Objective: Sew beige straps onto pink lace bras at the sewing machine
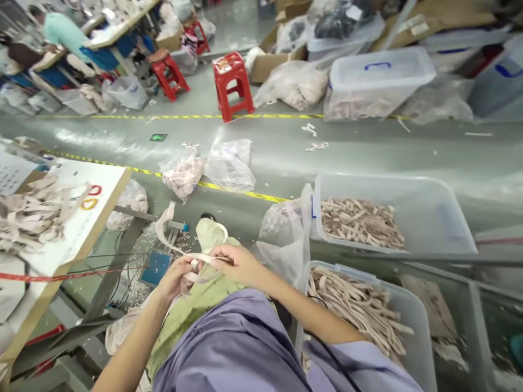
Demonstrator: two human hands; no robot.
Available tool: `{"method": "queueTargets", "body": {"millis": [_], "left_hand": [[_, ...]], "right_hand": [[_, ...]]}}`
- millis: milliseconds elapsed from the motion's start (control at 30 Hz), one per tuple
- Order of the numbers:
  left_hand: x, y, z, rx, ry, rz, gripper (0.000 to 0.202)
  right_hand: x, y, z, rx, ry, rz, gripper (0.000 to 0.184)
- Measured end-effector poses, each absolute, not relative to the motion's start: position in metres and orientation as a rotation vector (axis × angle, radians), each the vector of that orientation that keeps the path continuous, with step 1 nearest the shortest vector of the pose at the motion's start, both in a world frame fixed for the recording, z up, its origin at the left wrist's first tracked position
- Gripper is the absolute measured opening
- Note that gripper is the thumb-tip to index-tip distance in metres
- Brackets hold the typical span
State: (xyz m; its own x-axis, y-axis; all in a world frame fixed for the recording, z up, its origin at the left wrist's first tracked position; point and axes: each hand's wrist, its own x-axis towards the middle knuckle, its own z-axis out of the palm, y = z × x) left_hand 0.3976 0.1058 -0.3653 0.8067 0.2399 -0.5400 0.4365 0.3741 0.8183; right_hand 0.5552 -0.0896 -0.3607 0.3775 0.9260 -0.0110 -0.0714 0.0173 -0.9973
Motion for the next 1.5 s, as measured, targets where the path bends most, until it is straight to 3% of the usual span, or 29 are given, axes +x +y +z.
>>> {"method": "queueTargets", "body": {"millis": [100, 267, 433, 500, 600, 700, 833, 1000, 1133, 1267, 1400, 1500], "left_hand": [[0.378, 0.110, -0.369, 1.065, 0.687, -0.016, 0.070], [0.363, 0.124, -0.383, 0.992, 0.813, 0.239, 0.054], [0.350, 0.130, -0.386, 1.037, 0.839, 0.262, 0.056], [0.346, 0.128, -0.383, 1.096, 0.836, 0.229, 0.055], [0.345, 0.122, -0.375, 1.415, 0.805, 0.113, 0.048], [0.348, 0.115, -0.365, 1.733, 0.711, -0.011, 0.037], [0.351, 0.107, -0.357, 1.894, 0.529, -0.086, 0.019], [0.346, 0.108, -0.345, 1.883, 0.497, -0.167, 0.018], [0.338, 0.121, -0.321, 1.826, 0.440, -0.217, 0.037], [0.331, 0.130, -0.305, 1.719, 0.572, -0.233, 0.053], [0.330, 0.133, -0.308, 1.630, 0.778, -0.181, 0.030], [0.331, 0.135, -0.312, 1.583, 0.813, -0.096, 0.028]], "right_hand": [[0.537, -0.071, -0.377, -1.375, -0.893, 1.151, 0.020], [0.532, -0.078, -0.408, -1.483, -0.886, 1.311, 0.029], [0.548, -0.096, -0.430, -1.597, -0.883, 1.305, 0.039], [0.552, -0.096, -0.434, -1.707, -0.951, 1.237, 0.039], [0.547, -0.081, -0.422, -1.856, -1.054, 0.877, 0.039], [0.527, -0.050, -0.393, -1.710, -1.229, 0.780, 0.047], [0.498, -0.014, -0.366, -1.480, -1.345, 0.912, 0.031], [0.492, -0.005, -0.370, -1.312, -1.153, 0.907, 0.016], [0.512, -0.010, -0.368, -1.226, -0.992, 0.897, 0.020], [0.516, -0.012, -0.350, -1.220, -1.169, 1.030, 0.023], [0.502, -0.009, -0.333, -1.389, -1.215, 1.192, 0.014], [0.499, -0.003, -0.332, -1.398, -1.299, 1.133, 0.008]]}}
